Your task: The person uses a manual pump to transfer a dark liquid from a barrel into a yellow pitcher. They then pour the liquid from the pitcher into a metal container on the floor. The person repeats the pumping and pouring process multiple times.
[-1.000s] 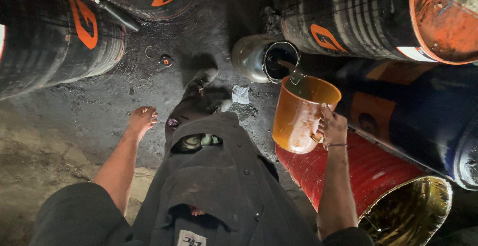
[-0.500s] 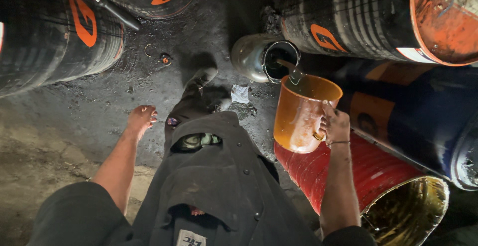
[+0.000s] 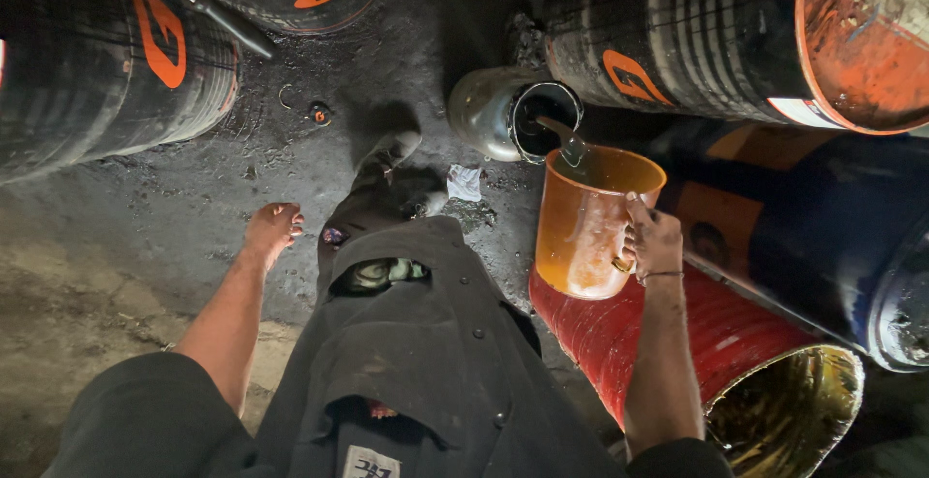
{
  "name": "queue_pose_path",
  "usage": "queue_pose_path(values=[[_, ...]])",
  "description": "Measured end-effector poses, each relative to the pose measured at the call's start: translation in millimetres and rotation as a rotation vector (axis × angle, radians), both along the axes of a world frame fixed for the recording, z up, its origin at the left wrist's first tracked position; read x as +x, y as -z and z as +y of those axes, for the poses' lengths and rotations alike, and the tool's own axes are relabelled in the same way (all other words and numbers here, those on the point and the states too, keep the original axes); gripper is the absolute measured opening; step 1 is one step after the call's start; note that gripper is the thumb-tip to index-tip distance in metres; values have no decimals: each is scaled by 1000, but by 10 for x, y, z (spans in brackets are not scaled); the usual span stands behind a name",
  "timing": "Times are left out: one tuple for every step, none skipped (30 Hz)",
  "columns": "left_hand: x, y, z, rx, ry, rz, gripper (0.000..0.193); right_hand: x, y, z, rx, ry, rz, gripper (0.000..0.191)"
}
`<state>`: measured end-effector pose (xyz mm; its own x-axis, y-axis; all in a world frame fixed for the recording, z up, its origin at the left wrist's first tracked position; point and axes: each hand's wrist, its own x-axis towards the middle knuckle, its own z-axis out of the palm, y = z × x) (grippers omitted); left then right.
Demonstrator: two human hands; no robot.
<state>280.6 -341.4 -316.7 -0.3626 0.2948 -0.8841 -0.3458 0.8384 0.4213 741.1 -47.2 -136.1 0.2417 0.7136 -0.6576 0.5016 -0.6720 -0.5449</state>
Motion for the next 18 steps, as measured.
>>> queue_pose_path(values=[[-3,-5,5,-17,16,8,41,0,-2,3,4,-23,-43,34],[-3,-9,10,-10,8,-1,41,1,-4,7,1,-10,-10,36],[-5,-11,15,-3,1,-10,41,2,-5,10,-2,2,23,38],[-6,-11,18,4,-7,-19,40,2,-6,13,-5,15,55,40],[-6,-8,19,3,-17,-25,40,2,-6,15,-10,20,55,40],[-8,-3,22,4,-27,-30,40,1,-6,17,-14,25,55,41],[-9,4,24,4,-37,-36,40,-1,-7,20,-17,30,55,42],[-9,10,23,3,-28,-29,40,-3,-10,19,-10,30,60,43],[-12,16,25,3,-20,-22,39,-6,-14,21,-3,31,65,43],[-11,18,25,2,-11,-15,39,-9,-21,20,4,32,69,44],[-12,19,28,6,-15,-18,39,-13,-30,22,1,24,57,44],[-11,19,28,10,-19,-22,39,-17,-42,23,-2,16,44,44],[-12,17,30,14,-21,-26,39,-21,-57,25,-5,9,31,44],[-11,12,33,15,-26,-29,38,-27,-71,28,2,-7,20,44],[-11,6,35,16,-30,-33,38,-33,-88,32,10,-23,10,43],[-12,0,37,16,-35,-35,38,-42,-103,39,17,-40,0,42],[-12,-4,38,10,-35,-34,38,-52,-118,45,12,-30,12,42],[-13,-7,39,3,-35,-33,38,-64,-130,54,8,-20,24,43]])
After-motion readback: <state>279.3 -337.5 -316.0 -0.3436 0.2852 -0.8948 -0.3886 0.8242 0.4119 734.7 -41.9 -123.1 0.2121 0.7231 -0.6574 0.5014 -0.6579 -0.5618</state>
